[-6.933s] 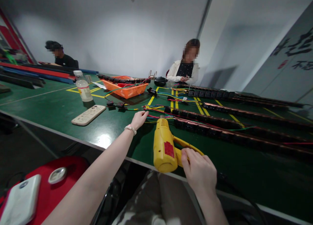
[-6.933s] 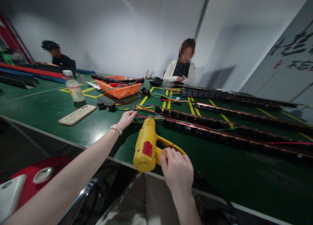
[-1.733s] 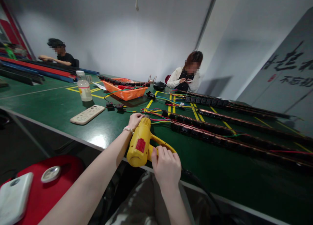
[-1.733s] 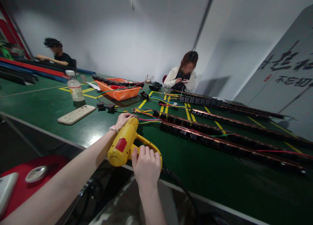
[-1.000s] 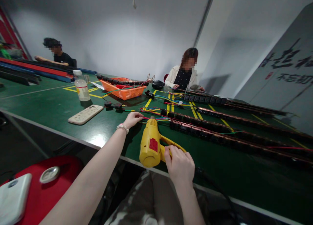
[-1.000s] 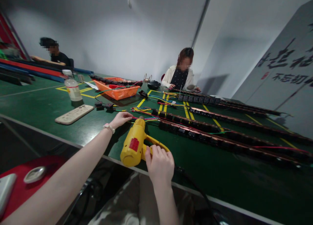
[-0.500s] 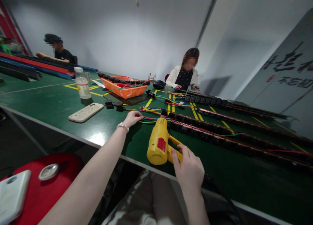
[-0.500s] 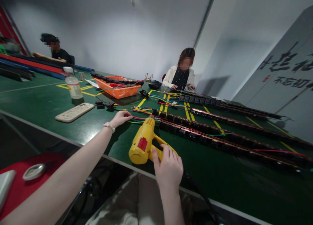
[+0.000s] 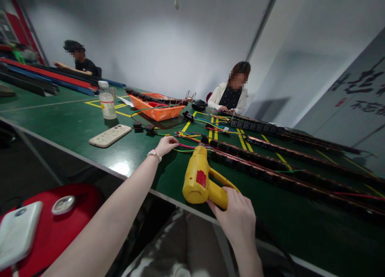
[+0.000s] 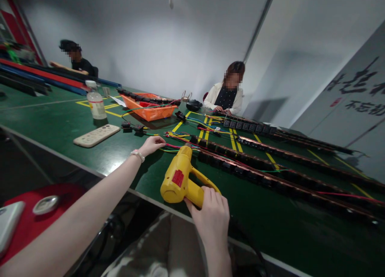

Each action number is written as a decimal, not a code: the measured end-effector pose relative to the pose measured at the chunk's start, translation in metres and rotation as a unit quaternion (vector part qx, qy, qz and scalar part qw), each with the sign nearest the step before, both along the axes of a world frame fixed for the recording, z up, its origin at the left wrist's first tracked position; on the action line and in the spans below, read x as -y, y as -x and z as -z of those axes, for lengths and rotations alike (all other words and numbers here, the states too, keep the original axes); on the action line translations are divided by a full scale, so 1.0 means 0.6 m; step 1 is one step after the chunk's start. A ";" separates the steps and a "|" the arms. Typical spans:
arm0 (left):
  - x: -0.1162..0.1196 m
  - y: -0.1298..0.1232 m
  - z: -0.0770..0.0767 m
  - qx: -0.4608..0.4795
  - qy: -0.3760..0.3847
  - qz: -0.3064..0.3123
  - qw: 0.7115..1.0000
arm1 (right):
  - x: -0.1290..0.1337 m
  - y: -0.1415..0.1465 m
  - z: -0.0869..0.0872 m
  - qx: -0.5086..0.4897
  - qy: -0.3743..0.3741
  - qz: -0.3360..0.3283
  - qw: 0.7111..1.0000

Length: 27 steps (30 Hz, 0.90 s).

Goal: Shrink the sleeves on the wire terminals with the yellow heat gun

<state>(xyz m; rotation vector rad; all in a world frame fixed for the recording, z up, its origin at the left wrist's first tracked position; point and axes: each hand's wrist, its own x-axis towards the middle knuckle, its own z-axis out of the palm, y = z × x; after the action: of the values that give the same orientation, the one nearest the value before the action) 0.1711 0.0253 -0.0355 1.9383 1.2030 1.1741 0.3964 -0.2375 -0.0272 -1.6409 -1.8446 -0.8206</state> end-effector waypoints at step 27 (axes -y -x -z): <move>0.020 -0.017 -0.013 0.012 -0.003 -0.011 1.000 | -0.015 0.068 0.000 -0.071 0.043 -0.065 0.994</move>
<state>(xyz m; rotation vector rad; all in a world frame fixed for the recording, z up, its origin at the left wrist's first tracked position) 0.1814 0.0131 -0.0276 1.9137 1.2136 1.2101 0.3559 -0.2287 -0.0271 -1.5696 -1.8864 -0.5615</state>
